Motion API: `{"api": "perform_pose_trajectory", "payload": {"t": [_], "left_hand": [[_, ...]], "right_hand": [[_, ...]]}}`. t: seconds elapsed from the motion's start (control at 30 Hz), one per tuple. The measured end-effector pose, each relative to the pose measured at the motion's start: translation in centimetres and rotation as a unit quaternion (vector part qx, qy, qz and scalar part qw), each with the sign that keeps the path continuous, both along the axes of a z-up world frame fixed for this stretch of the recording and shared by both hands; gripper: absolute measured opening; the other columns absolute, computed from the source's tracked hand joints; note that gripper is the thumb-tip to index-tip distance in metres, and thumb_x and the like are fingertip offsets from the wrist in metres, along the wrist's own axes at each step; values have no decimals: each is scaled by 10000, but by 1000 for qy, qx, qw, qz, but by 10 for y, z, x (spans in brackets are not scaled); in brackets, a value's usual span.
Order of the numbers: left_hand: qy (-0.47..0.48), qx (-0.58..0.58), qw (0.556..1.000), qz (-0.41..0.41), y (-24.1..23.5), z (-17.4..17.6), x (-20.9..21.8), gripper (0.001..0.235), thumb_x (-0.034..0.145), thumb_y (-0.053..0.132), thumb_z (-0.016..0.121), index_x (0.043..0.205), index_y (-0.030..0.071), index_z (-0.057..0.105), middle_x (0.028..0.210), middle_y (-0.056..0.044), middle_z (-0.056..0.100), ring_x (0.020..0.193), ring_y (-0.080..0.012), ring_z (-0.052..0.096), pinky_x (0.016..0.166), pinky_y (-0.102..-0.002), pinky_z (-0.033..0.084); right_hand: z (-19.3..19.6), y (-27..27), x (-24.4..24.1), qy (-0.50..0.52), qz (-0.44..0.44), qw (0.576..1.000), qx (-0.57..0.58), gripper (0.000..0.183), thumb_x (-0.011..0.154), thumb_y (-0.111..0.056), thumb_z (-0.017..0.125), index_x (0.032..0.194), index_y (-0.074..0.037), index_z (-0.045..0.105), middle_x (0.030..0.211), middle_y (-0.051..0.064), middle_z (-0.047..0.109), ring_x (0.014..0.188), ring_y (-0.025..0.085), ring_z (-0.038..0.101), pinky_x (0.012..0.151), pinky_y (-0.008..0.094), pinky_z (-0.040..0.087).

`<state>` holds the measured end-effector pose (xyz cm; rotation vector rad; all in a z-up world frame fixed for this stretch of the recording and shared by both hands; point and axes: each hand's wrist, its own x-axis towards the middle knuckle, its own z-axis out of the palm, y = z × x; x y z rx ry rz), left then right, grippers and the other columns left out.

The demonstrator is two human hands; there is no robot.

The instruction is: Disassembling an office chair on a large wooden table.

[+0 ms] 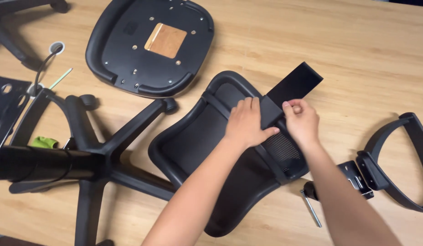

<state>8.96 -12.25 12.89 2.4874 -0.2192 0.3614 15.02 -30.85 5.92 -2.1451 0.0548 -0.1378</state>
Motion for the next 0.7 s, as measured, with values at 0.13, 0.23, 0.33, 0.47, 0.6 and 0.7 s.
{"api": "perform_pose_trajectory", "payload": {"t": [0.13,0.23,0.33,0.47,0.6,0.7], "left_hand": [[190,87,978,24,-14,-7,25,996,554,540,930,1234,-61,520,1241,-196,566,1205,-359,521,990,-454,459],[258,99,960,55,-15,-12,28,934,605,512,921,1260,-29,535,1218,-178,592,1192,-343,549,1006,-451,475],[230,79,968,59,-13,-12,23,857,595,485,925,1194,-21,577,1182,-185,599,1164,-343,564,986,-422,498],[194,50,976,83,-12,-17,20,828,562,465,928,1179,12,613,1130,-154,629,1113,-319,598,972,-413,507],[144,48,984,97,-13,-21,21,832,516,469,946,1139,14,633,1102,-140,643,1080,-320,605,970,-442,490],[198,76,974,85,-13,-13,27,835,545,491,927,1155,10,620,1130,-148,627,1127,-325,586,965,-451,485]], "right_hand": [[-14,11,-11,6,-82,996,-18,289,953,-275,770,883,-3,699,770,81,716,715,153,690,696,296,549],[-25,9,-12,-6,-81,996,32,345,971,-304,733,869,11,635,748,88,717,720,133,704,701,298,556],[-27,2,-6,41,-81,996,22,379,1044,-330,672,888,14,637,785,130,718,742,193,659,698,336,525],[-28,-5,-6,29,-22,989,145,328,1051,-317,565,936,-23,654,865,94,741,821,113,719,769,269,563],[-23,-2,-11,6,6,999,41,336,1059,-315,599,1002,-1,703,820,127,723,765,149,662,722,308,515],[-22,2,-12,73,1,997,30,367,1014,-337,672,924,18,688,789,142,726,726,187,655,692,331,525]]}}
